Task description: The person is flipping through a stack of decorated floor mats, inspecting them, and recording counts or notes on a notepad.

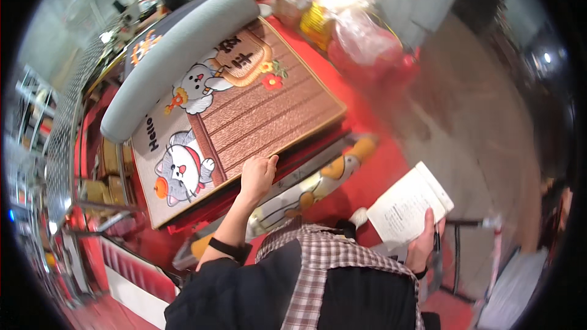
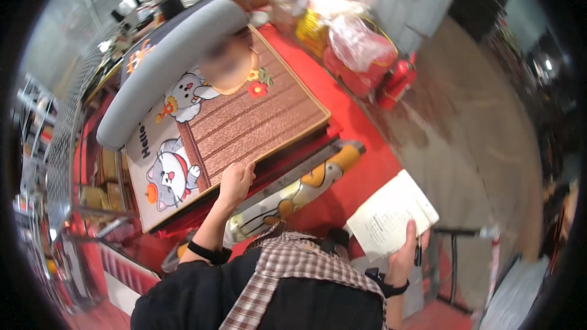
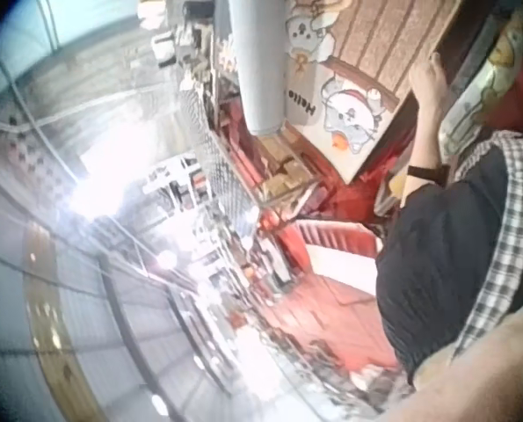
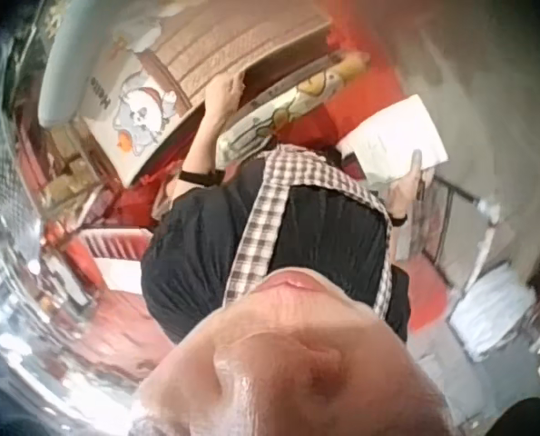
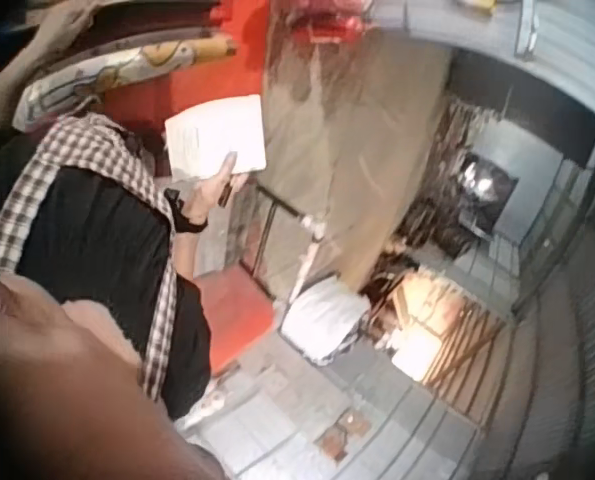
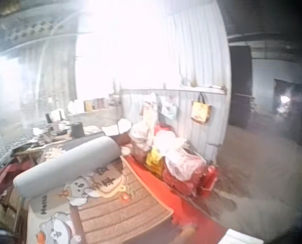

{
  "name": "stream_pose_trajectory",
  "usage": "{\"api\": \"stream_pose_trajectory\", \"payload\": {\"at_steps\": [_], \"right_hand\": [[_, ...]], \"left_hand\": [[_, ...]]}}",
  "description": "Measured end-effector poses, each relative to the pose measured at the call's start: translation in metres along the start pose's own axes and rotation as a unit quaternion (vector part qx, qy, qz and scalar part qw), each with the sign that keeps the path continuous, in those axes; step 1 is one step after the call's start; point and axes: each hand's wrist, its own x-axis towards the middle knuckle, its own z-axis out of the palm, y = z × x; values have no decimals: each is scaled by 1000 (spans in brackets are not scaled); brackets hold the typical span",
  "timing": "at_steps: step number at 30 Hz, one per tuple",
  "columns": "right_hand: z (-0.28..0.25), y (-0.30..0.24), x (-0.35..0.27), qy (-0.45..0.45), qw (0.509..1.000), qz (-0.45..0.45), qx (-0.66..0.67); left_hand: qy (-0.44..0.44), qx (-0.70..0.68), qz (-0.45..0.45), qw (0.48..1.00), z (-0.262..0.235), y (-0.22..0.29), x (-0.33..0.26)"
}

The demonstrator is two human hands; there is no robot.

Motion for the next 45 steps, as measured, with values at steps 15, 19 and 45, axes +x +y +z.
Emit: {"api": "stream_pose_trajectory", "payload": {"at_steps": [15, 19, 45], "right_hand": [[-62, -83, 286, -41, 997, 18, -66], [-21, -70, 347, -84, 993, 29, -79], [387, 28, 598, -592, 781, 194, -47]], "left_hand": [[-68, 71, -362, 927, 83, 67, 115], [17, 103, -414, 905, 100, 70, 131], [272, 157, -678, 664, 172, 132, 239]]}}
